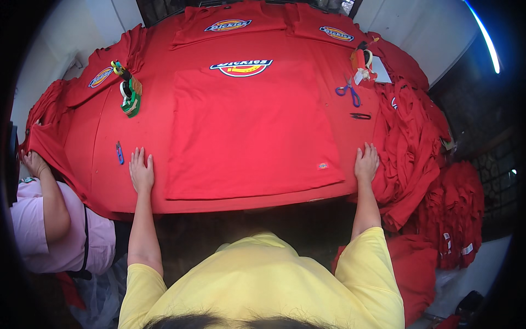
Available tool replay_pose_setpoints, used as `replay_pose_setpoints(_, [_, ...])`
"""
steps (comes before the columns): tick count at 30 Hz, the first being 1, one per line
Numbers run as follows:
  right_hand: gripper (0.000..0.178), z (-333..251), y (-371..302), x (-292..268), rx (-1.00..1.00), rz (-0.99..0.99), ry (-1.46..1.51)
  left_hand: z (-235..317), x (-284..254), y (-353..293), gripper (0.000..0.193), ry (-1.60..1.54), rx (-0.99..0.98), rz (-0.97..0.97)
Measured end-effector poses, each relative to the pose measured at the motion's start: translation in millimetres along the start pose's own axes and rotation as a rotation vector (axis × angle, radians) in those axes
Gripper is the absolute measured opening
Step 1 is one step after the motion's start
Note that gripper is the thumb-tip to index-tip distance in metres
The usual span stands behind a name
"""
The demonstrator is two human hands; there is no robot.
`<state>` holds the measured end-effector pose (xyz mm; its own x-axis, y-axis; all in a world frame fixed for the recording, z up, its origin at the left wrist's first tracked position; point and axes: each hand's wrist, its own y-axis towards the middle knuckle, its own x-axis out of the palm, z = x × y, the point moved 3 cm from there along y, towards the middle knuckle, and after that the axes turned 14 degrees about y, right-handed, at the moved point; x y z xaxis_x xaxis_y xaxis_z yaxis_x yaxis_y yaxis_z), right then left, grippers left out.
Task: The person picks up red tank tops from a large pile on a table, spreads them out to check the logo and neckline, folds the side of one garment, and then moves away to place it in a different pile.
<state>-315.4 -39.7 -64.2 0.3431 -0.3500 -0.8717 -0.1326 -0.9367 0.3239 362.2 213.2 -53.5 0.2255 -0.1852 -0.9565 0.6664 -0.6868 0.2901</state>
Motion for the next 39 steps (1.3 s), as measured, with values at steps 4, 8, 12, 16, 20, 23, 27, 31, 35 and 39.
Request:
replay_pose_setpoints(4, [0.048, -1, 0, -1, 0.006, 0.000, -0.004, 0, 0, 0, 0.051, 0.002, -0.003, 0.004])
replay_pose_setpoints(8, [0.048, -1, 0, -1, 0.003, -0.002, 0.001, 0, -1, 0, 0.051, 0.003, -0.006, 0.003])
replay_pose_setpoints(12, [0.047, -1, -1, -2, -0.008, 0.005, 0.015, 0, -1, 0, 0.051, 0.000, -0.005, 0.000])
replay_pose_setpoints(16, [0.046, -4, -1, -2, -0.023, 0.021, 0.010, 1, -2, -1, 0.052, 0.002, -0.005, -0.019])
replay_pose_setpoints(20, [0.046, -6, -1, -3, -0.029, 0.023, 0.018, 1, -5, -1, 0.051, -0.023, -0.013, -0.013])
replay_pose_setpoints(23, [0.046, -4, -2, -2, -0.028, 0.021, 0.016, 0, -5, -2, 0.051, -0.043, -0.019, -0.004])
replay_pose_setpoints(27, [0.045, 5, -1, -1, -0.032, 0.028, -0.001, 1, -1, -1, 0.052, -0.036, 0.002, 0.007])
replay_pose_setpoints(31, [0.044, 9, 2, 0, -0.205, 0.076, 0.076, 1, 5, -1, 0.054, -0.012, 0.021, 0.008])
replay_pose_setpoints(35, [0.050, 21, 10, 5, -0.228, -0.002, 0.117, 0, 1, -6, 0.051, -0.122, -0.034, 0.090])
replay_pose_setpoints(39, [0.033, 15, 3, -1, -0.687, 0.446, -0.122, -3, 4, -5, 0.055, -0.141, -0.051, -0.074])
